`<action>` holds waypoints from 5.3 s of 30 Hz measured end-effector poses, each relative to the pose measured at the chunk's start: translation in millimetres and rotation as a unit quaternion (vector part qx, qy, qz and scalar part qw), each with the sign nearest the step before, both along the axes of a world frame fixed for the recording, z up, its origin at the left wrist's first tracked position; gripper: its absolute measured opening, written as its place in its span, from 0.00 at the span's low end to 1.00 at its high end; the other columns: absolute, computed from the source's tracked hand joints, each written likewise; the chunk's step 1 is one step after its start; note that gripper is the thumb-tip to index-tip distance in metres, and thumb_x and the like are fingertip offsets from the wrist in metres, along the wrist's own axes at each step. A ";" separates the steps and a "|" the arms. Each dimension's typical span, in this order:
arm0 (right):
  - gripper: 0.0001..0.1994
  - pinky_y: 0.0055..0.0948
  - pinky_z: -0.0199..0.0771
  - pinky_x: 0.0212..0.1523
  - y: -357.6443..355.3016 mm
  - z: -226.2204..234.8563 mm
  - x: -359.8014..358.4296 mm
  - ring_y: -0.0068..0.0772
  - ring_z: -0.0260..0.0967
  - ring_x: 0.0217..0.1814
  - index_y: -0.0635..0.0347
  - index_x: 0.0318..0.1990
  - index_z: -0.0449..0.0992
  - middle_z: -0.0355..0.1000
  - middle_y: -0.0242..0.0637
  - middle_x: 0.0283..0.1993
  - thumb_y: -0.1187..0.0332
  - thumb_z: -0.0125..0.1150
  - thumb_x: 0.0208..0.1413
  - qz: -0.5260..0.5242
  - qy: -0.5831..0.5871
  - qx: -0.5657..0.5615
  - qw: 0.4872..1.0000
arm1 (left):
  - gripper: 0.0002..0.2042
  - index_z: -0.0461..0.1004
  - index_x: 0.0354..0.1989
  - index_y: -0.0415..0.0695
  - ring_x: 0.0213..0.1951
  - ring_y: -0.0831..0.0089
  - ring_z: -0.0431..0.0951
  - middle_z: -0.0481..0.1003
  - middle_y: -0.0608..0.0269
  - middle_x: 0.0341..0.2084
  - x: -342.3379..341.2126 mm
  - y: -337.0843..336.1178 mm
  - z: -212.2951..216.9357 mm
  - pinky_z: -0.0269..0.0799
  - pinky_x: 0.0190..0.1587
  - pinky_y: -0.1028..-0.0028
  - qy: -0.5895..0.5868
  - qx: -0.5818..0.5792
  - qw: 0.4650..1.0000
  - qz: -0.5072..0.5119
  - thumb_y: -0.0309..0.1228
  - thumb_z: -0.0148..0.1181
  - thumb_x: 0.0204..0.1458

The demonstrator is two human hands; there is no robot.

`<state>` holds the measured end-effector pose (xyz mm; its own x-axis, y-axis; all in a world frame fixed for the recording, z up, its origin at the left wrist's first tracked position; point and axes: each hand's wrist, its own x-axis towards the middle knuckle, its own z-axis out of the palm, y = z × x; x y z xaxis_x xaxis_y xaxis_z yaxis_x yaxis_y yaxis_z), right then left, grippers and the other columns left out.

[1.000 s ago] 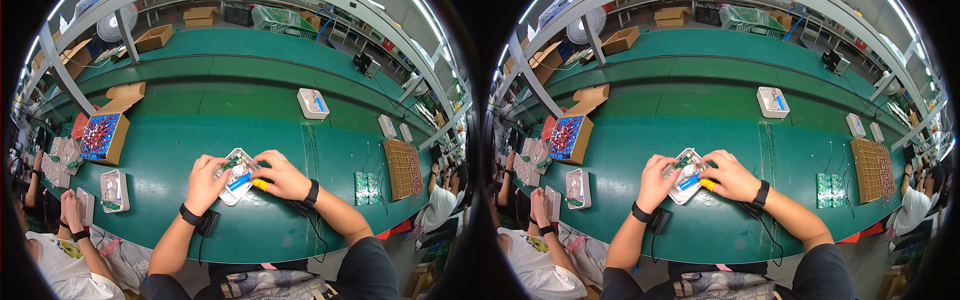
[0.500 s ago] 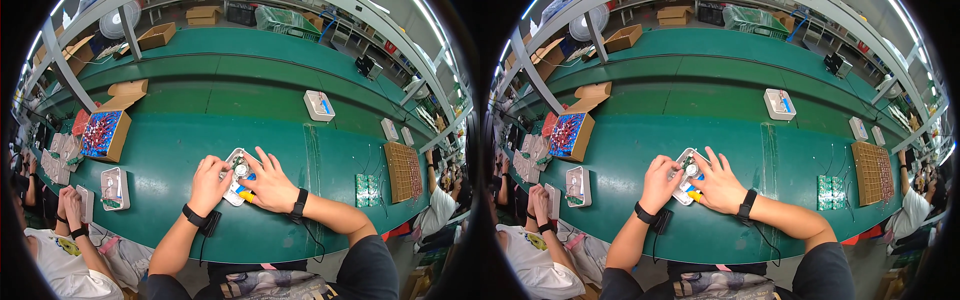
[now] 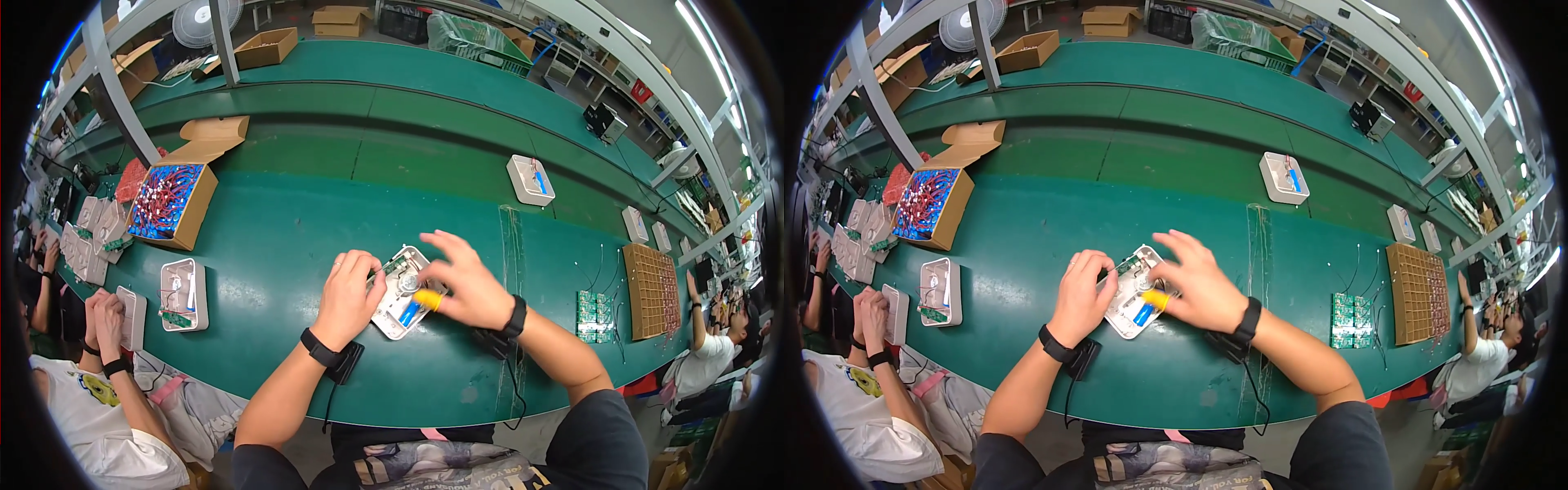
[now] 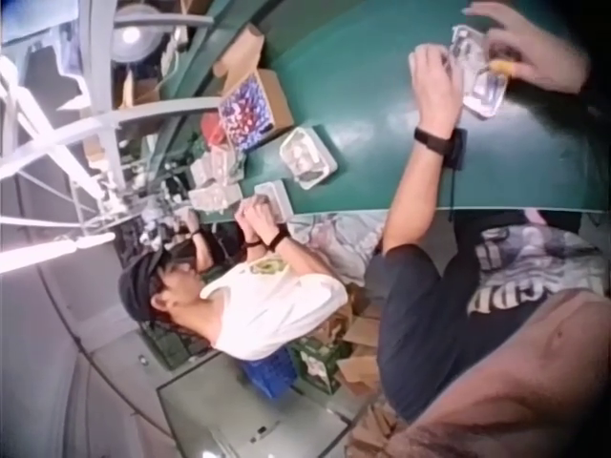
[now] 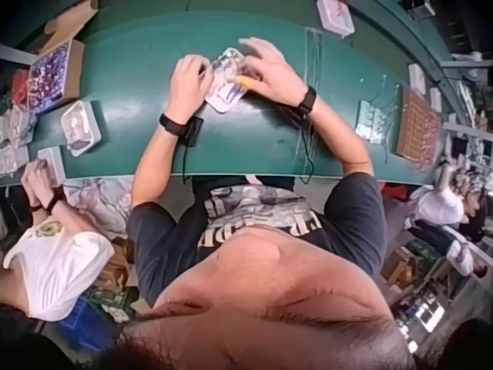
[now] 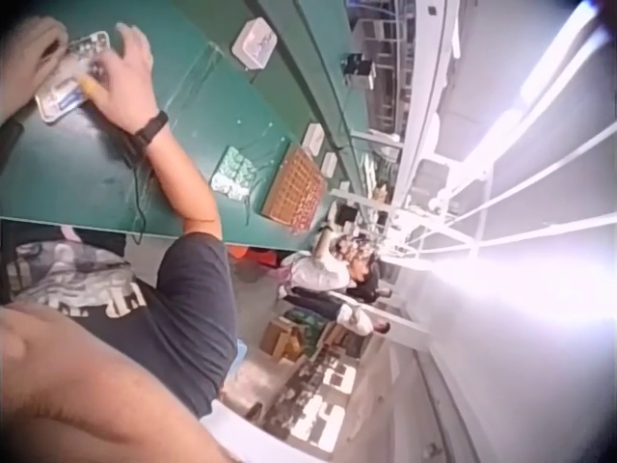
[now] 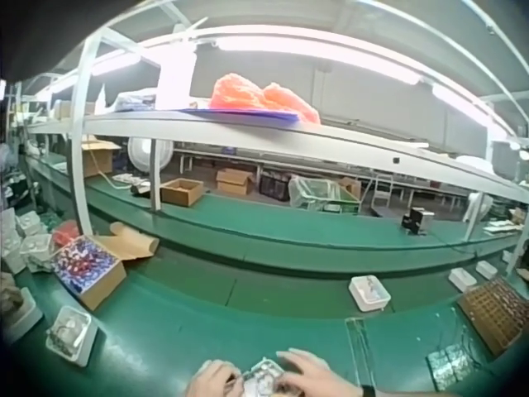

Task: Assembling and inspecting small electronic components on an industrial production line.

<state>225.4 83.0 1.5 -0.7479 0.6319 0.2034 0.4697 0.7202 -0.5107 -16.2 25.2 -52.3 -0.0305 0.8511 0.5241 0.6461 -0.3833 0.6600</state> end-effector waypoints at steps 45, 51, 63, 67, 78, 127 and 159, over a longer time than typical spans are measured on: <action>0.19 0.36 0.76 0.57 -13.7 -11.5 2.7 0.40 0.73 0.56 0.58 0.57 0.81 0.78 0.35 0.57 0.73 0.72 0.57 0.066 0.063 -0.081 0.993 | 0.08 0.73 0.47 0.42 0.43 0.84 0.69 0.73 0.74 0.38 -13.2 8.0 -22.9 0.65 0.50 0.80 -0.392 -0.218 0.891 -0.064 0.33 0.52 0.74; 0.19 0.38 0.73 0.61 -8.7 -20.8 -2.6 0.42 0.70 0.59 0.58 0.55 0.81 0.77 0.34 0.56 0.71 0.73 0.54 0.057 0.080 -0.092 0.991 | 0.08 0.74 0.47 0.41 0.42 0.84 0.69 0.73 0.74 0.37 -10.4 8.8 -19.0 0.65 0.48 0.80 -0.408 -0.206 0.888 -0.059 0.33 0.54 0.73; 0.19 0.39 0.68 0.57 11.4 10.1 3.7 0.39 0.73 0.54 0.52 0.54 0.81 0.77 0.34 0.49 0.73 0.70 0.53 0.089 0.005 -0.014 0.996 | 0.08 0.77 0.46 0.40 0.43 0.84 0.72 0.76 0.72 0.38 -14.7 7.8 -22.0 0.67 0.50 0.79 -0.421 -0.218 0.878 -0.068 0.32 0.55 0.72; 0.20 0.37 0.70 0.56 27.7 9.7 7.4 0.37 0.74 0.53 0.52 0.52 0.81 0.77 0.33 0.49 0.77 0.70 0.50 0.087 -0.056 0.018 0.994 | 0.09 0.78 0.47 0.39 0.44 0.83 0.73 0.78 0.71 0.39 -15.1 7.1 -20.1 0.68 0.51 0.78 -0.426 -0.222 0.874 -0.070 0.32 0.56 0.72; 0.17 0.40 0.75 0.55 56.0 -4.5 -1.9 0.39 0.75 0.56 0.56 0.50 0.80 0.79 0.36 0.47 0.78 0.69 0.52 -0.008 -0.033 -0.010 0.999 | 0.11 0.81 0.53 0.34 0.42 0.82 0.80 0.83 0.66 0.41 -19.1 7.8 -22.3 0.75 0.47 0.78 -0.323 -0.207 0.923 -0.018 0.26 0.63 0.66; 0.17 0.38 0.78 0.56 8.8 2.5 -22.0 0.47 0.77 0.55 0.60 0.54 0.82 0.80 0.40 0.51 0.74 0.71 0.56 0.044 0.178 0.026 0.983 | 0.06 0.80 0.34 0.40 0.41 0.65 0.74 0.79 0.61 0.33 -43.3 -1.4 15.4 0.72 0.45 0.67 -0.088 -0.065 0.993 -0.051 0.27 0.70 0.54; 0.14 0.38 0.70 0.55 55.7 11.7 -32.7 0.39 0.69 0.55 0.53 0.54 0.82 0.73 0.37 0.51 0.69 0.69 0.60 -0.064 0.122 -0.438 0.889 | 0.10 0.82 0.40 0.35 0.35 0.84 0.75 0.81 0.69 0.30 -51.6 13.3 -2.0 0.71 0.38 0.76 -0.179 -0.291 0.938 -0.056 0.31 0.64 0.64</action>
